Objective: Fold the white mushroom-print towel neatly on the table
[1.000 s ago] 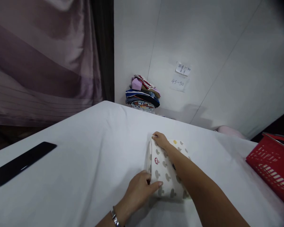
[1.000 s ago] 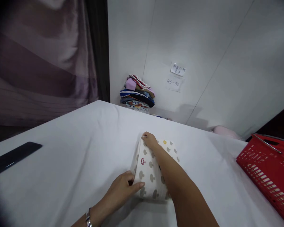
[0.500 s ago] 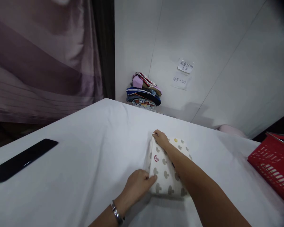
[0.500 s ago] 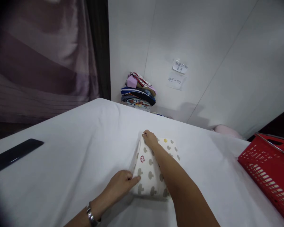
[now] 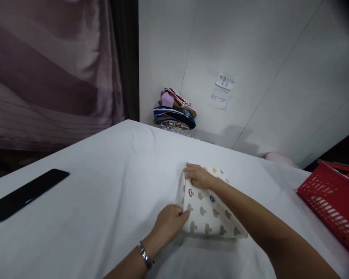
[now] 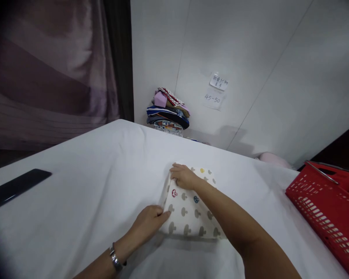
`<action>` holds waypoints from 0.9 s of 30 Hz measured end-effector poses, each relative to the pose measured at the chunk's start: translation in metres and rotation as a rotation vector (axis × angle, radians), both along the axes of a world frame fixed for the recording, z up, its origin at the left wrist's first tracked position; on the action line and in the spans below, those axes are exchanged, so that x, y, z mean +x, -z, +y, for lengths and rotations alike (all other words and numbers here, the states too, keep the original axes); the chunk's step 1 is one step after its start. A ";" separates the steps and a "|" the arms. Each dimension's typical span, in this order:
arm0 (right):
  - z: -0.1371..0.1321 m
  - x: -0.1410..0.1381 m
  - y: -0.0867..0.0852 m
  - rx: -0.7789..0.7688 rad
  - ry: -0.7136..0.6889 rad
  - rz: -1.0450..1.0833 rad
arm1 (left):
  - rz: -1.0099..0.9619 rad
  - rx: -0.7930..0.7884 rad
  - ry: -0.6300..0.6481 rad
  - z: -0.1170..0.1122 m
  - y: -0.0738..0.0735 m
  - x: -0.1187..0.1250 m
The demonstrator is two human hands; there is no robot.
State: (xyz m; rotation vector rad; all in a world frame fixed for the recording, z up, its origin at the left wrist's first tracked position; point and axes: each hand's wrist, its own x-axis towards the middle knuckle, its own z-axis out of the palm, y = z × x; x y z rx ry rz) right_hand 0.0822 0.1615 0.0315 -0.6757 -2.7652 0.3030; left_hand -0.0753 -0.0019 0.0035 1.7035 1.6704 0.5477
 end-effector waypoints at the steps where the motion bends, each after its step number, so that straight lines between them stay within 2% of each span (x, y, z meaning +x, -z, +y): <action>1: -0.003 -0.001 -0.003 0.008 -0.003 -0.027 | -0.007 0.019 -0.001 0.000 0.001 0.000; 9: -0.003 -0.006 -0.020 0.084 -0.070 -0.214 | -0.137 0.127 -0.088 -0.002 -0.002 0.004; 16: 0.002 -0.005 -0.024 0.178 -0.109 -0.270 | -0.220 0.128 -0.127 0.001 0.003 0.006; 20: 0.005 -0.010 -0.030 0.189 -0.059 -0.223 | -0.203 0.136 -0.168 0.004 0.007 0.005; 27: 0.006 -0.026 -0.017 0.092 -0.037 -0.287 | -0.082 0.109 -0.136 0.004 0.006 0.003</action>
